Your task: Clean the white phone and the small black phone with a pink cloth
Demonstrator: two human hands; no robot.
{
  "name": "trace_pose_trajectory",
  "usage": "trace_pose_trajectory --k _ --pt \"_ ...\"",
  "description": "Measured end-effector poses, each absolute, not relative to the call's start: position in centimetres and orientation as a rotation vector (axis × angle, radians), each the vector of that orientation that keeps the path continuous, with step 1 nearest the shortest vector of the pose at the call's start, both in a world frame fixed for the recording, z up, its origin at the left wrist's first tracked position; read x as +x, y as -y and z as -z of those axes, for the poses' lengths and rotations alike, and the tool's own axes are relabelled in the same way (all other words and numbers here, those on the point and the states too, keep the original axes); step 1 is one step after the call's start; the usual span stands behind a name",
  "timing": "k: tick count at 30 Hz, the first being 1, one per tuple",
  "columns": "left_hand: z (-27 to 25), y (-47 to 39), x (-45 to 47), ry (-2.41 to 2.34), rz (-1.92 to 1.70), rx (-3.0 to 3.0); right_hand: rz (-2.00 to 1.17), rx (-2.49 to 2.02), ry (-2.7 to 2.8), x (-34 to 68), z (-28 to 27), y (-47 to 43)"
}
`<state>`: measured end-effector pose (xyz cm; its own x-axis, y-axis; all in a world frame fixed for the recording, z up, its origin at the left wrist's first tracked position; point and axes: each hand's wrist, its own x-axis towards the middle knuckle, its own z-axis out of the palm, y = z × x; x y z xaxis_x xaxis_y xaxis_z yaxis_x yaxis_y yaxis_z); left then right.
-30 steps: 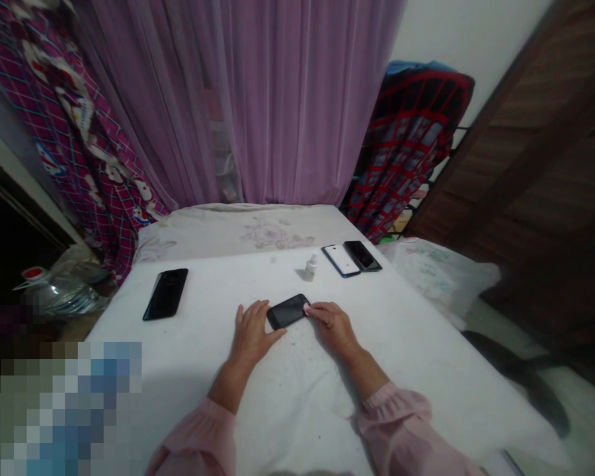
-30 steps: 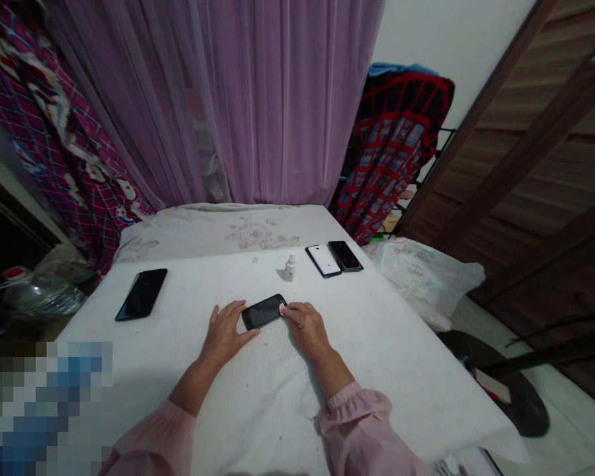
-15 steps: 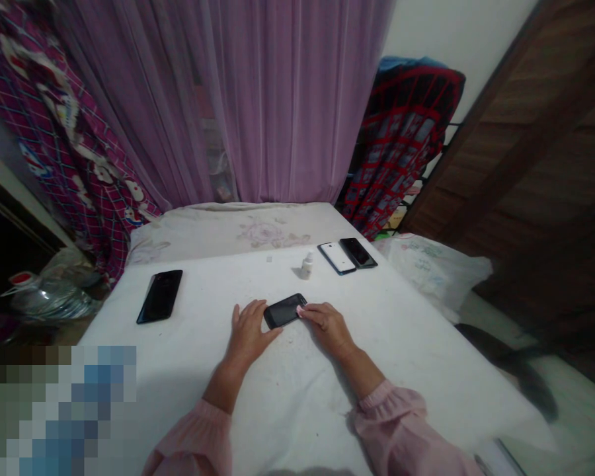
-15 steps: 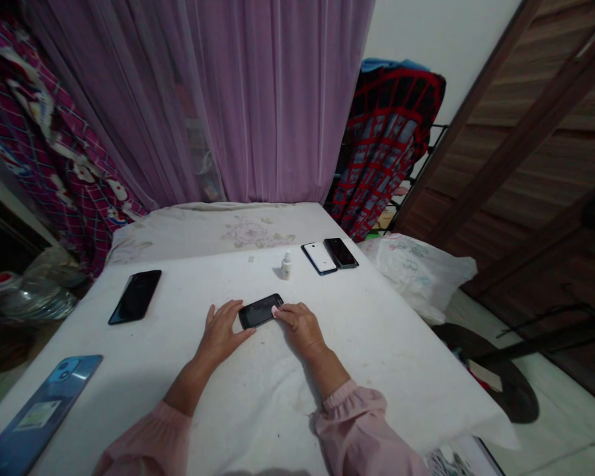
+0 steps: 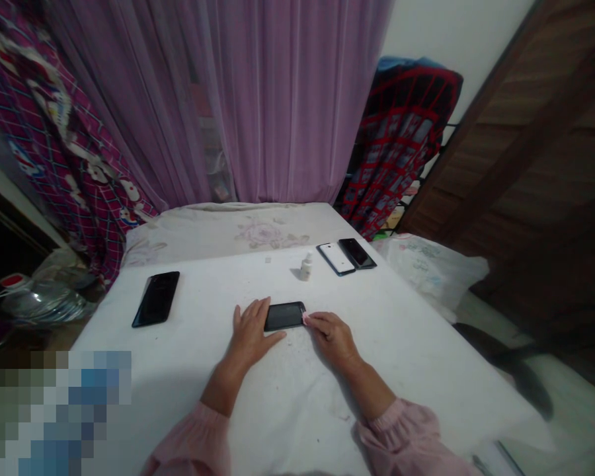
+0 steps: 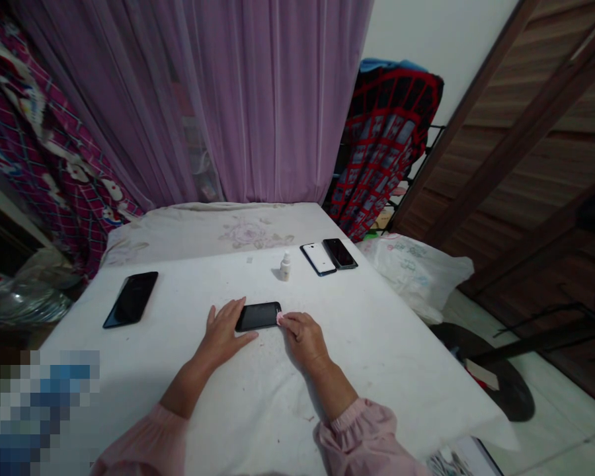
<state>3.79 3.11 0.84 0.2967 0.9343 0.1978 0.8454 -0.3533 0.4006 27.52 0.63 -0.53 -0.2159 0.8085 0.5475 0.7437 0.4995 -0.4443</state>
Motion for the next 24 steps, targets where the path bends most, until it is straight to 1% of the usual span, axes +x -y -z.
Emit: trace_pose_trajectory --k 5,9,15,21,24 --pt "-1.5 -3.4 4.1 -1.555 -0.613 2.369 -0.196 -1.303 1.954 27.1 0.1 -0.8" --pt "-1.5 -3.7 4.0 -1.544 -0.614 2.339 -0.284 -1.380 1.932 26.5 -0.5 -2.8" --pt "-1.4 -3.6 4.0 -1.545 -0.613 2.342 -0.252 -1.543 1.906 25.3 -0.9 -6.9" --pt "-1.4 -3.4 4.1 -1.568 -0.658 2.345 -0.151 -1.413 1.901 25.2 0.0 -4.3" --pt "-1.4 -3.4 4.2 -1.580 -0.671 2.334 -0.169 -1.351 1.915 25.5 0.1 -2.6"
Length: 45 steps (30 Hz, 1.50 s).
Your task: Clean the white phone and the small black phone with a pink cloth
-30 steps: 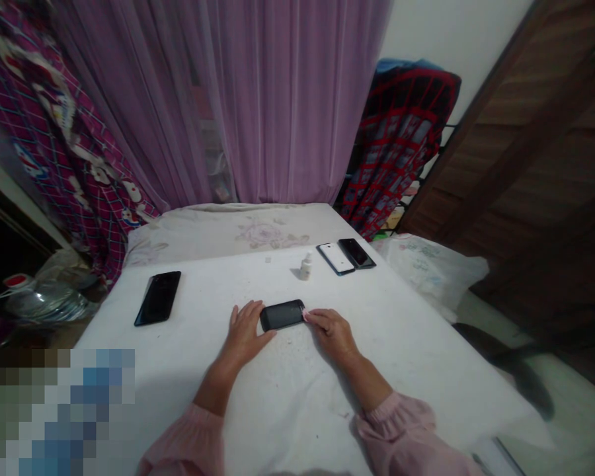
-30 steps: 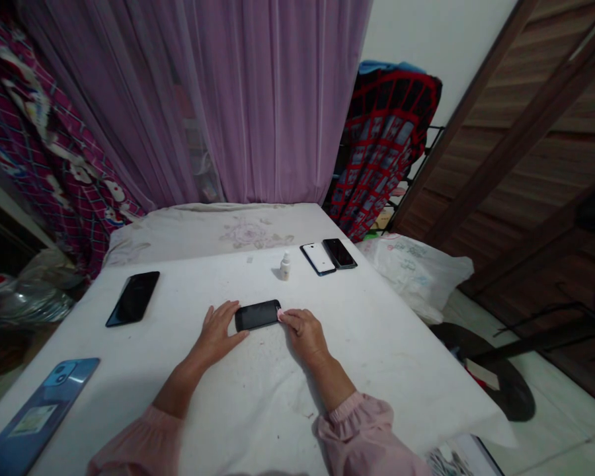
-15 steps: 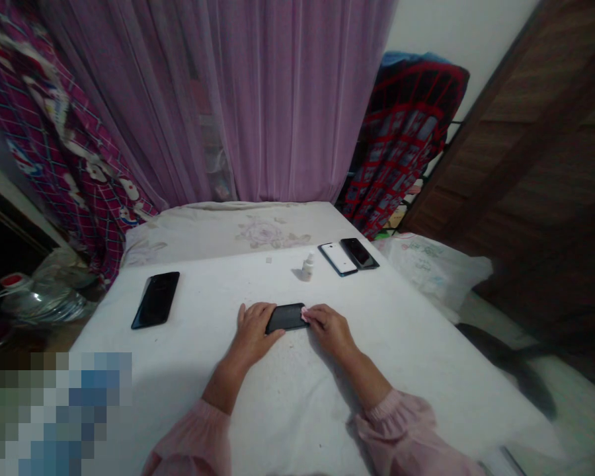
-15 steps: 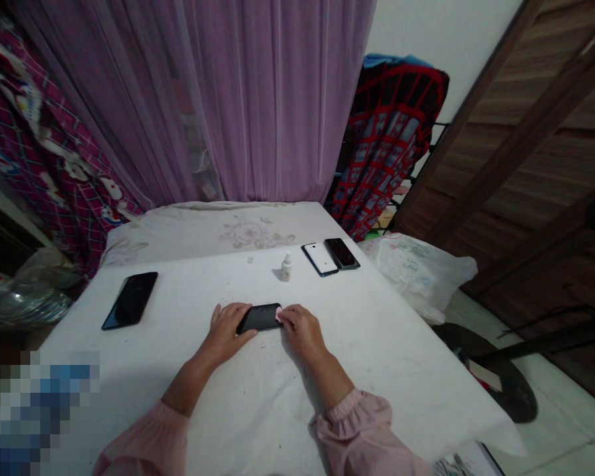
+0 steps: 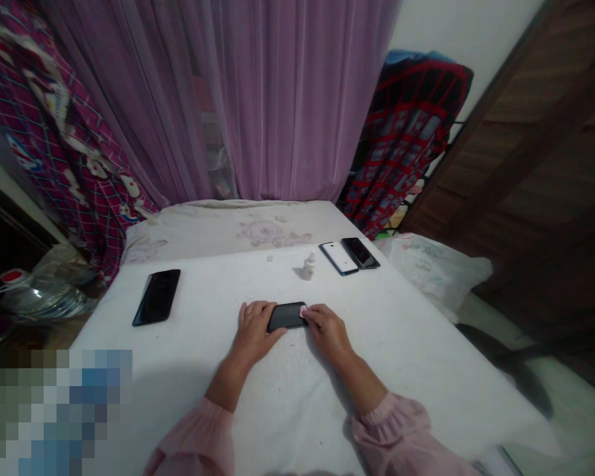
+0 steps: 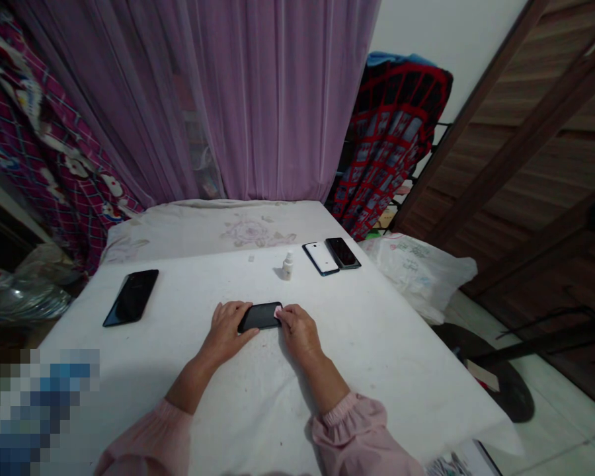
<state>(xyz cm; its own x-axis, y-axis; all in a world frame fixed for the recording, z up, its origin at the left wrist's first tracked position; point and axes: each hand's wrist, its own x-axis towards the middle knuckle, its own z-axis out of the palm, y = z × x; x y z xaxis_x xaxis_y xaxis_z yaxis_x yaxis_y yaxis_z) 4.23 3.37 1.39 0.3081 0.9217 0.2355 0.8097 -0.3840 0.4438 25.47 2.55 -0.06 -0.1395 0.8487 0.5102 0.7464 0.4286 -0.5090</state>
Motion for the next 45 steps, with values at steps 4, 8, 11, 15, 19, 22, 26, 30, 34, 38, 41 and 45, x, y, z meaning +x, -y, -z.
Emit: trace_pose_trajectory --k 4,8,11,15,19,22,26,30,34,38,41,45 --pt "-1.1 -3.2 4.1 -1.589 -0.695 2.330 -0.203 -1.373 1.919 25.7 -0.5 -2.4" --pt "-0.8 -2.8 3.7 -1.608 -0.700 2.343 -0.209 -1.427 1.936 25.7 -0.9 -2.8" --pt "-0.8 -2.7 3.4 -1.610 -0.682 2.343 -0.182 -1.463 1.966 25.7 -0.9 -3.1" --pt "-1.0 -2.8 3.4 -1.593 -0.701 2.351 -0.095 -1.538 1.991 25.3 -1.0 -4.1" --pt "-0.8 -2.7 3.5 -1.597 -0.724 2.353 -0.039 -1.540 2.016 23.6 -1.2 -4.7" --pt "-0.5 -2.7 3.5 -1.620 -0.738 2.348 -0.046 -1.435 2.105 22.0 -1.2 -3.9" --pt "-0.2 -2.7 3.5 -1.641 -0.734 2.339 -0.059 -1.380 2.136 21.9 -1.1 -3.2" --pt "-0.2 -2.7 3.5 -1.643 -0.721 2.338 0.003 -1.522 2.040 23.9 -1.1 -4.1" --pt "-0.3 -2.6 3.6 -1.661 -0.705 2.337 0.037 -1.553 2.031 23.3 -1.2 -4.5" --pt "-0.4 -2.5 3.7 -1.671 -0.699 2.339 -0.015 -1.485 2.113 20.9 -1.2 -3.7" --pt "-0.5 -2.6 3.7 -1.686 -0.688 2.325 -0.059 -1.508 2.115 21.1 -1.6 -3.3" --pt "-0.4 -2.7 3.7 -1.674 -0.709 2.313 -0.086 -1.730 2.049 23.3 -2.7 -3.5"
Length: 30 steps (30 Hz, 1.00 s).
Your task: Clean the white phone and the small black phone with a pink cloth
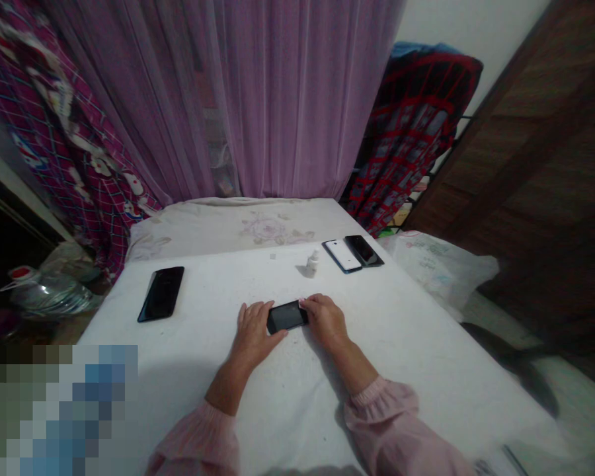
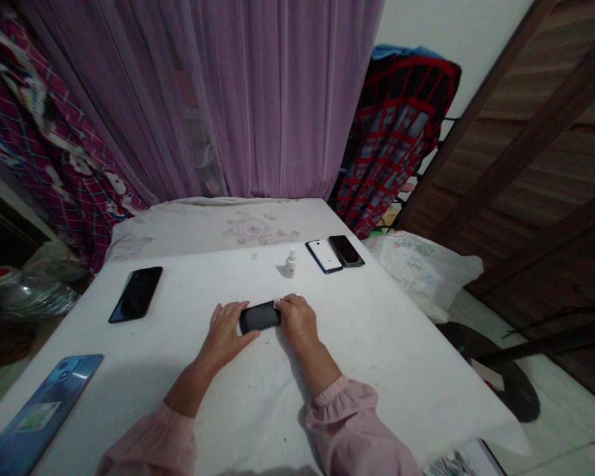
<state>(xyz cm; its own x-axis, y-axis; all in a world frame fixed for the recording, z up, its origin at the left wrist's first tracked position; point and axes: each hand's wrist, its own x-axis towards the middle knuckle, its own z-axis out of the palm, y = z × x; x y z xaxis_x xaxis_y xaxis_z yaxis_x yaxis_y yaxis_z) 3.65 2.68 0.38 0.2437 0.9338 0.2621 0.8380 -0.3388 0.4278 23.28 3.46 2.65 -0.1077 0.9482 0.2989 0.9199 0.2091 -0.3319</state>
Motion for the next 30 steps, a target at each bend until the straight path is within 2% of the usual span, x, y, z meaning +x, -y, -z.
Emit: trace_pose_trajectory --k 4,12,18,30 --pt "-0.3 -2.8 3.7 -1.652 -0.759 2.285 -0.092 -1.879 2.025 23.2 -3.3 -3.5" --pt "-0.5 -2.7 3.6 -1.644 -0.785 2.272 -0.173 -1.693 2.186 19.8 -3.4 -2.6" --pt "-0.3 -2.6 3.6 -1.631 -0.775 2.322 -0.194 -1.953 2.177 22.4 -5.5 -2.1" --pt "-0.4 -2.6 3.6 -1.643 -0.744 2.345 -0.162 -1.959 2.573 22.6 -7.3 -1.4"
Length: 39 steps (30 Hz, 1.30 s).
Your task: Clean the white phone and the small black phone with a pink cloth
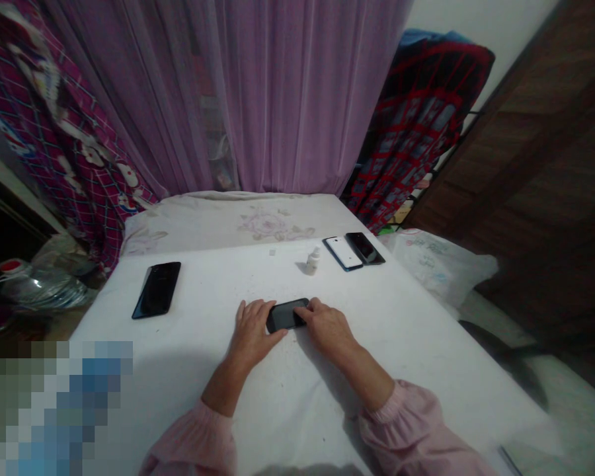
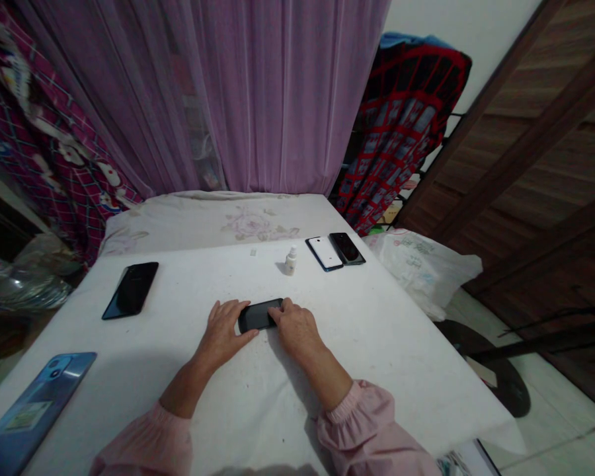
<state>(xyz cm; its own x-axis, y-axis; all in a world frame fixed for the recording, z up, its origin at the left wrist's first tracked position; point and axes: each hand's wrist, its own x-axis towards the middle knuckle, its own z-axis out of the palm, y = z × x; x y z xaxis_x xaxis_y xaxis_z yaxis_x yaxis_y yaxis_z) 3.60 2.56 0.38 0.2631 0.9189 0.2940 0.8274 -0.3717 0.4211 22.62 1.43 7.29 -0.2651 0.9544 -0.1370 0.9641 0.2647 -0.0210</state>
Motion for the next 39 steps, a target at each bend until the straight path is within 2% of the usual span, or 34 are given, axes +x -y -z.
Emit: trace_pose_trajectory --k 16,24,39 --pt "-0.9 -2.5 3.6 -1.637 -0.706 2.316 0.194 1.861 -2.472 22.7 -7.4 -1.4" --pt "-0.2 -2.3 2.6 -1.651 -0.685 2.323 0.345 2.501 -2.540 24.8 -4.9 -3.6" --pt "-0.7 -2.1 2.5 -1.637 -0.680 2.323 0.377 2.070 -2.742 19.7 -5.1 -3.6"
